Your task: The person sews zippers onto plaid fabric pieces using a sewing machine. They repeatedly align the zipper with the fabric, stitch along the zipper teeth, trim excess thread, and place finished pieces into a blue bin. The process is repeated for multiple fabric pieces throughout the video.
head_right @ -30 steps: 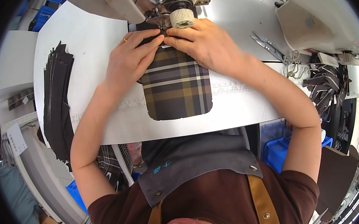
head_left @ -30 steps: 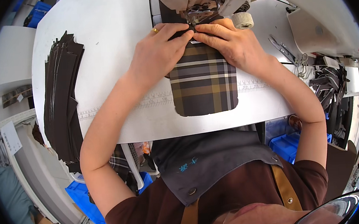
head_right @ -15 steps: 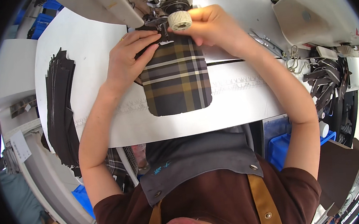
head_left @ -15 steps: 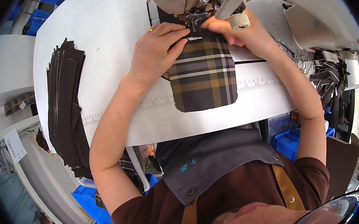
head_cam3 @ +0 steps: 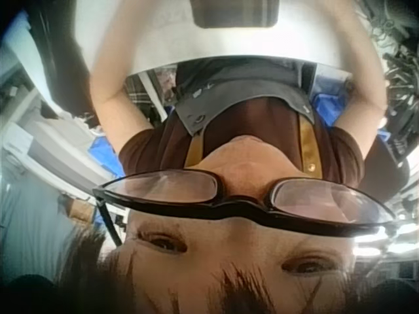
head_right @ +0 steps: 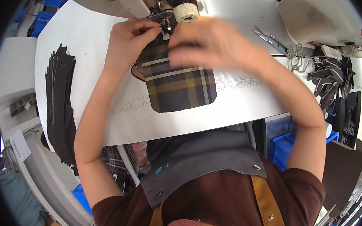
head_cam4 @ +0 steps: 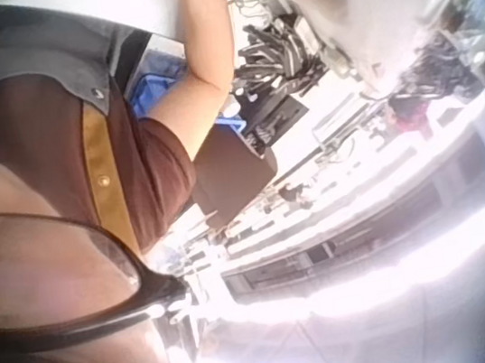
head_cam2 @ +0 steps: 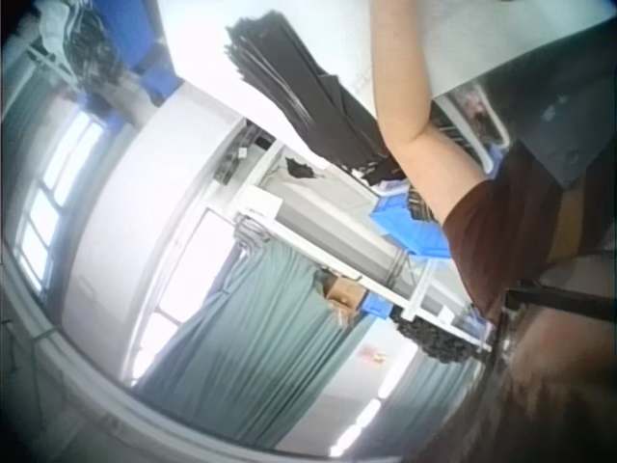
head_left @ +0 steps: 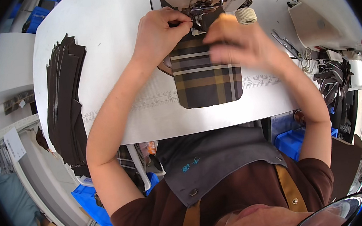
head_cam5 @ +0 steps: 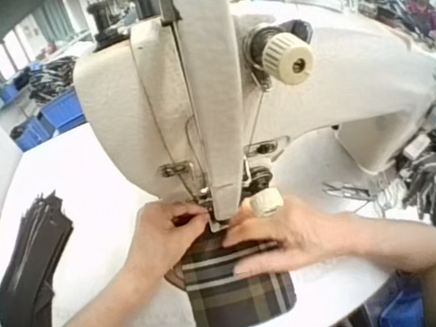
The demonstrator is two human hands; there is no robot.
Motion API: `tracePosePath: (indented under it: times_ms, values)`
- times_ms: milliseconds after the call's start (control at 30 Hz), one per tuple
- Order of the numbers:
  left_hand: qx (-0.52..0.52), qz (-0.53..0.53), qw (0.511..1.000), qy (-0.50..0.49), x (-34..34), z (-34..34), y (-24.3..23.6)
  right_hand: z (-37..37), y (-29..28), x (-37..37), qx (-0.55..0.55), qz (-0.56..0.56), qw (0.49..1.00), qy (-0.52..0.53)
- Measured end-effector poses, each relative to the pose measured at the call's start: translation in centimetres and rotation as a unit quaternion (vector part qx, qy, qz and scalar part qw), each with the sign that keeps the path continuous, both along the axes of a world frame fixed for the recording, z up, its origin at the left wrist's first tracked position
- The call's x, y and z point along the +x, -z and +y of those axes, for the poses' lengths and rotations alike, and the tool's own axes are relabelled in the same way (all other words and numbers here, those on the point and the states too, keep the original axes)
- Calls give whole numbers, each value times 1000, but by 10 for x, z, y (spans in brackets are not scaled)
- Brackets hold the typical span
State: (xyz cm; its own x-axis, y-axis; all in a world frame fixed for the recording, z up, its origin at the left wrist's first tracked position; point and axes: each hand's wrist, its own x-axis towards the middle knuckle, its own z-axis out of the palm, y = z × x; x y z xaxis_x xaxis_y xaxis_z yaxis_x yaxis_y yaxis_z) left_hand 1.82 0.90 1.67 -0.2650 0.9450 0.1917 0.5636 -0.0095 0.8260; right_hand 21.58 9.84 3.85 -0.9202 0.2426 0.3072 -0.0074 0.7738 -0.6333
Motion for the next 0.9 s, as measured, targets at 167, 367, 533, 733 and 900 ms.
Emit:
tracePosePath:
  times_ms: [167, 367, 533, 733, 900]
  values:
    - [55, 4, 996, 71, -8, 5, 7, -40, 29, -1, 333, 111, 936, -14]
    - [44, -25, 986, 160, -31, 11, 8, -47, 12, -31, 72, 147, 984, 65]
    - [86, 42, 991, 96, -10, -1, 4, -39, 17, 0, 80, 122, 989, 11]
    - [85, 49, 994, 43, 2, -4, 4, -41, 30, 3, 180, 115, 977, -25]
    - [139, 153, 977, 48, 1, -5, 11, -42, 33, 4, 211, 106, 971, -26]
